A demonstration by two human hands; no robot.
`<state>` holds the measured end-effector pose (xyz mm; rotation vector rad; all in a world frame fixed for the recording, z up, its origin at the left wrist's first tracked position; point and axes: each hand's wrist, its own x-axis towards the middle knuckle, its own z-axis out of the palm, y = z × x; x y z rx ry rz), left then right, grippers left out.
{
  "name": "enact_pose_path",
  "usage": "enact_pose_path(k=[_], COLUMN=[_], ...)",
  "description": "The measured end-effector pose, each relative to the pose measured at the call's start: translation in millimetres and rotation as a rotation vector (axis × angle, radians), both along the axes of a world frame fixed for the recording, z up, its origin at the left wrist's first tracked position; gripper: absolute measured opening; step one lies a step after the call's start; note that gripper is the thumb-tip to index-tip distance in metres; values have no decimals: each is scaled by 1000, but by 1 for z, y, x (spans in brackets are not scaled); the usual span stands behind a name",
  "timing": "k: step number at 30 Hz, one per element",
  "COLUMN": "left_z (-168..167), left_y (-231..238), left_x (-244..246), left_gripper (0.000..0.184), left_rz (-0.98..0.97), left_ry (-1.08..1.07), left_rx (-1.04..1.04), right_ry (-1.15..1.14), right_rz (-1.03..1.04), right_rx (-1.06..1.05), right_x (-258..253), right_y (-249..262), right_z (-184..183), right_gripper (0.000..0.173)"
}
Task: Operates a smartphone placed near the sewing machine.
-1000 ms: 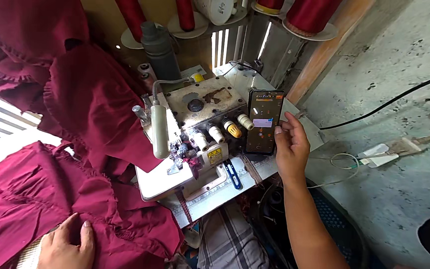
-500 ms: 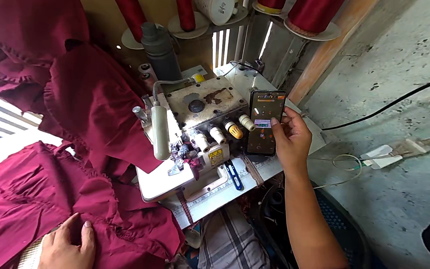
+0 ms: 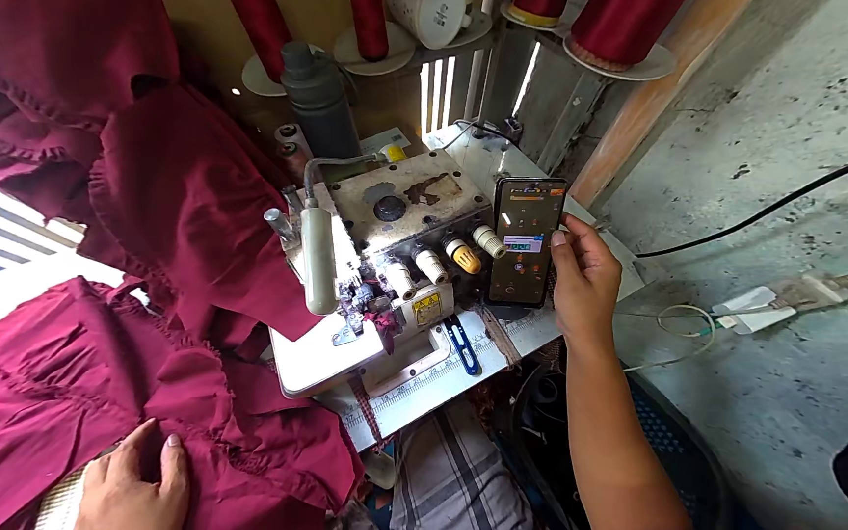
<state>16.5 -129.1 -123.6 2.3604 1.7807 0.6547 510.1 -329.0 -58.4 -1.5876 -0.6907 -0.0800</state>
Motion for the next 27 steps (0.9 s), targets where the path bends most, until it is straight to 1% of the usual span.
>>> enact_pose_path(k=[8,16,22,27], left_z=[2,3,4,2], left_y=[-2,-1,-2,0], left_x=[1,1,2,1], left_gripper=[48,49,48,48], left_rz=[0,-4,-10,-9], left_ry=[-1,2,4,8], left_rx=[-1,2,8,6], right_ry=[-15,-18,-29,-28], right_rz=[4,-5,-19,-18], right_rx=[1,6,-5,-4], right_x=[-2,-3,-2,0], right_y=[1,5,6,7], right_z=[2,3,4,10], right_gripper=[36,41,36,39])
